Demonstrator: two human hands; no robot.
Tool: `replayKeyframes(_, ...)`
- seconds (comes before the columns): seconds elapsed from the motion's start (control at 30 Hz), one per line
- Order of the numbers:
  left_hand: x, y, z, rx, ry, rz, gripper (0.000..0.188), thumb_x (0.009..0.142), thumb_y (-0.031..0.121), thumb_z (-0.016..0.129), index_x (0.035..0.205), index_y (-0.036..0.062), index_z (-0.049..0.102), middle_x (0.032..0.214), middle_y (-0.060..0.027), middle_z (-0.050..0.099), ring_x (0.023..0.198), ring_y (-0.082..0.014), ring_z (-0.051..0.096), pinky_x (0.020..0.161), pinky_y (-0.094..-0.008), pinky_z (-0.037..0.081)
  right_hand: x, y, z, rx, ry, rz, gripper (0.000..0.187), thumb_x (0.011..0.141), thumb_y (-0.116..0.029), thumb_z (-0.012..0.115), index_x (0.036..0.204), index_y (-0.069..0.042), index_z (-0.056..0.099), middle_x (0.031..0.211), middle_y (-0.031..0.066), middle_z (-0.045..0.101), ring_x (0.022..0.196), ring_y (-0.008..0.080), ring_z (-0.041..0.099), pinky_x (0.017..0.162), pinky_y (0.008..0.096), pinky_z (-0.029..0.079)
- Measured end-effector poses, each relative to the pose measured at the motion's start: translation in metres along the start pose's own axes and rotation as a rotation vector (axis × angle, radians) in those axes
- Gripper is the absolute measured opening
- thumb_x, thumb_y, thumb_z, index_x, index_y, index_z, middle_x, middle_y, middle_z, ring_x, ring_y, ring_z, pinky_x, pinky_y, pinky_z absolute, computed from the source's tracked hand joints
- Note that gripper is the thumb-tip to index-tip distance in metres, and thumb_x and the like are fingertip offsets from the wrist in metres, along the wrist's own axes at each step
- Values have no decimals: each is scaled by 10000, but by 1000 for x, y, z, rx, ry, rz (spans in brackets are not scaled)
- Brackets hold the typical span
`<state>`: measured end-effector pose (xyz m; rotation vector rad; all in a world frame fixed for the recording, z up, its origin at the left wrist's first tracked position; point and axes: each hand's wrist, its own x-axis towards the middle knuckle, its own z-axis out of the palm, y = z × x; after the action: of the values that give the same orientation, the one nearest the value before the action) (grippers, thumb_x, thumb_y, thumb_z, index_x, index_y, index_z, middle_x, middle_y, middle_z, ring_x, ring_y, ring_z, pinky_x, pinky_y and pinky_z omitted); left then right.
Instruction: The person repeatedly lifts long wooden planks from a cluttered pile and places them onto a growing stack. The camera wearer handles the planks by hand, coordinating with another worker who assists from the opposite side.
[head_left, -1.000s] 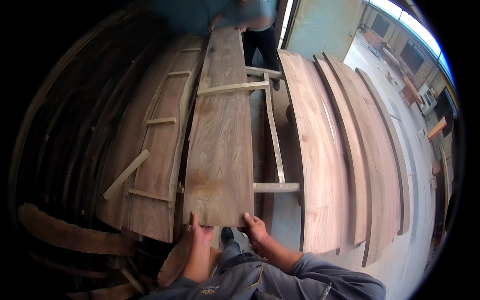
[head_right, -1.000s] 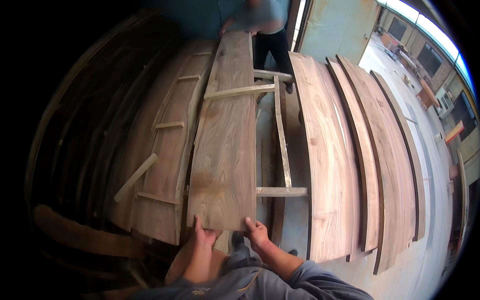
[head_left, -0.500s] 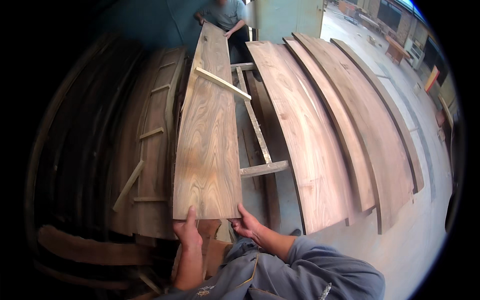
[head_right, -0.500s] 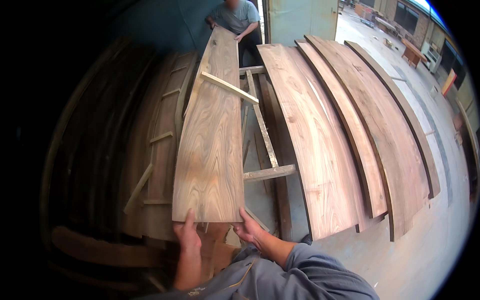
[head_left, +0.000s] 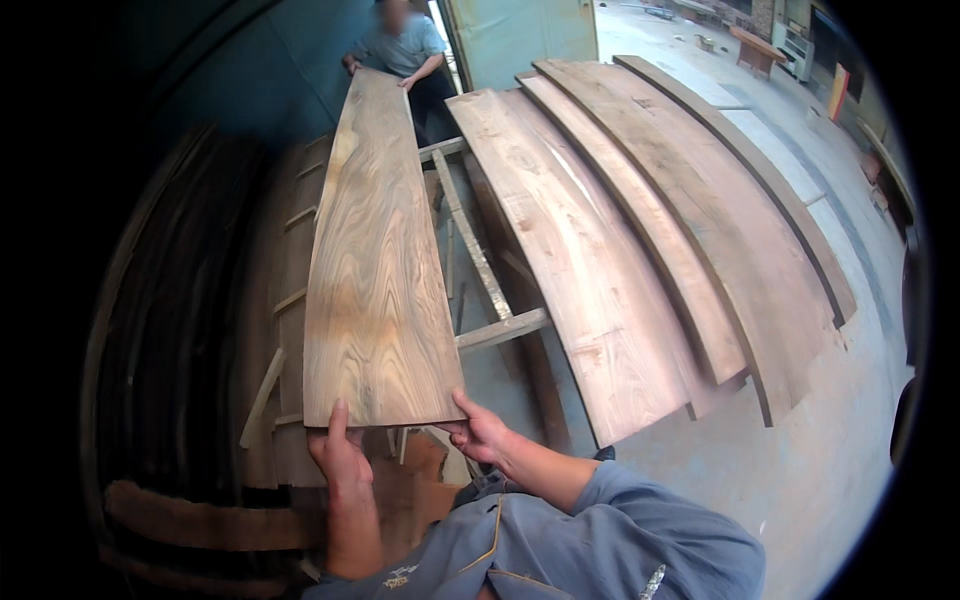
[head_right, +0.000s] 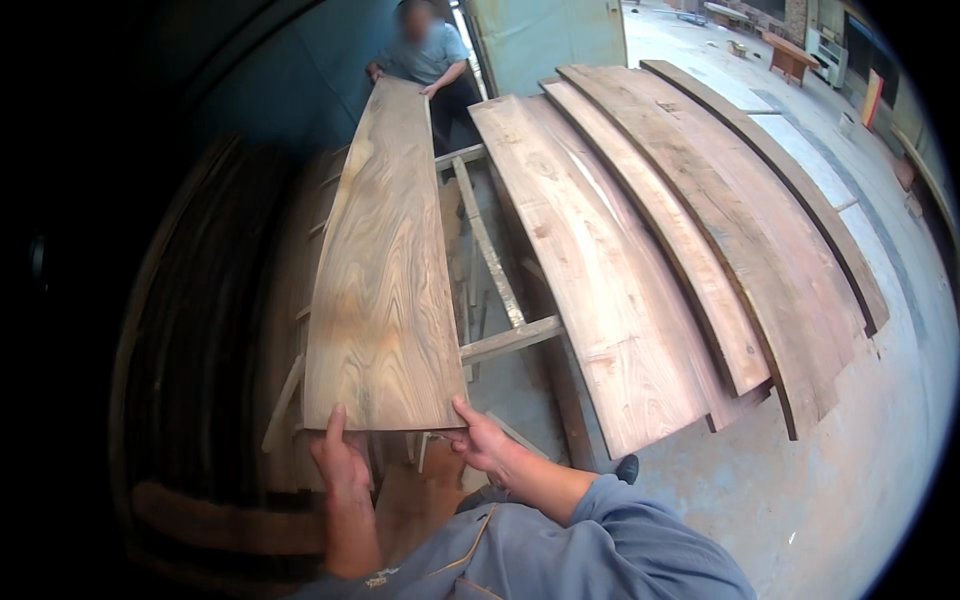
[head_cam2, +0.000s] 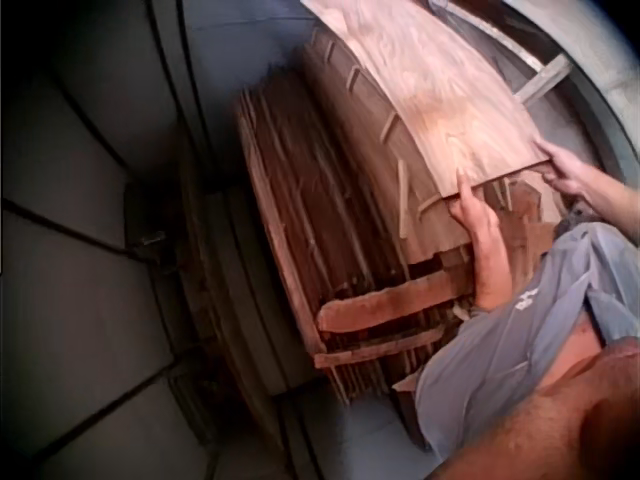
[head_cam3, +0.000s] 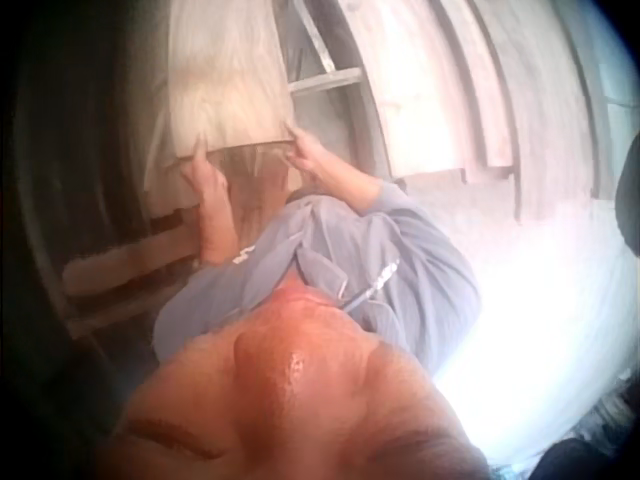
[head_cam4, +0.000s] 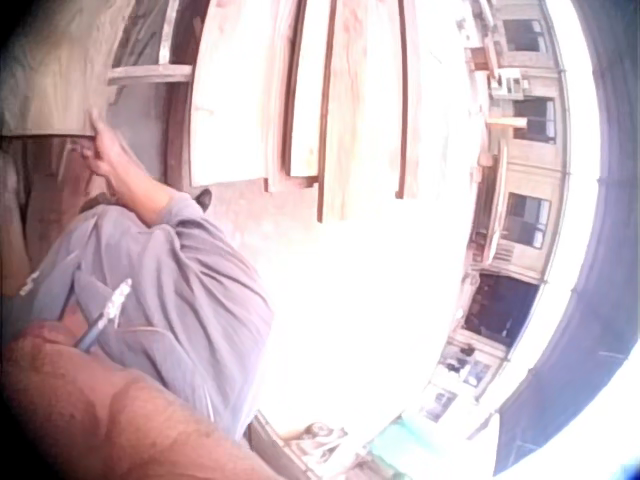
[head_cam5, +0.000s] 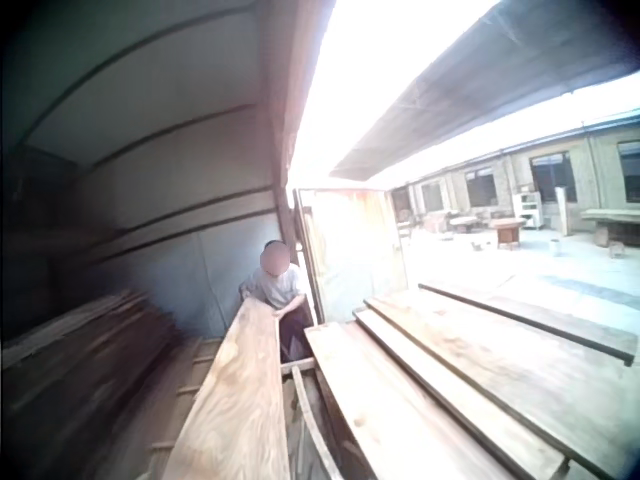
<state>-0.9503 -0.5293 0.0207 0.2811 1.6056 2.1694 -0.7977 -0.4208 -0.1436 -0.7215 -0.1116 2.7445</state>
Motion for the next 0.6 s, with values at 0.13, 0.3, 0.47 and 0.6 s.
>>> replayKeyframes(0.13, -32, -52, -13, -198, -173, -352, 474, 993, 253, 620, 1402, 37, 515, 1390, -142, 594, 1245, -293, 603, 1010, -463, 529, -58, -54, -44, -137, 159, -167, 445, 1009, -412, 641, 1242, -35, 605, 1099, 71, 700, 931, 191, 690, 472, 244, 311)
replayKeyframes(0.3, -94, -127, 15, -314, -472, -705, 535, 1022, 357, 548, 1444, 40, 467, 1429, -150, 573, 1323, -345, 542, 1130, -532, 437, -152, -135, -108, -297, 411, -301, 364, 1002, -393, 655, 1074, -36, 672, 845, 41, 677, 583, 108, 547, 416, 251, 305)
replayKeyframes(0.47, -166, -191, 107, -205, -621, -853, 471, 1053, 298, 526, 1384, -37, 516, 1334, -208, 627, 1231, -358, 621, 1096, -518, 482, -250, -216, -186, -351, 536, -452, 345, 983, -388, 683, 996, -44, 666, 747, 29, 628, 496, 106, 469, 414, 256, 312)
replayKeyframes(0.6, -220, -243, 194, -13, -652, -925, 465, 1067, 277, 541, 1420, -17, 471, 1359, -169, 593, 1248, -321, 599, 1040, -501, 536, -327, -288, -233, -442, 669, -537, 329, 969, -394, 697, 938, -69, 663, 678, 1, 582, 454, 98, 416, 391, 263, 289)
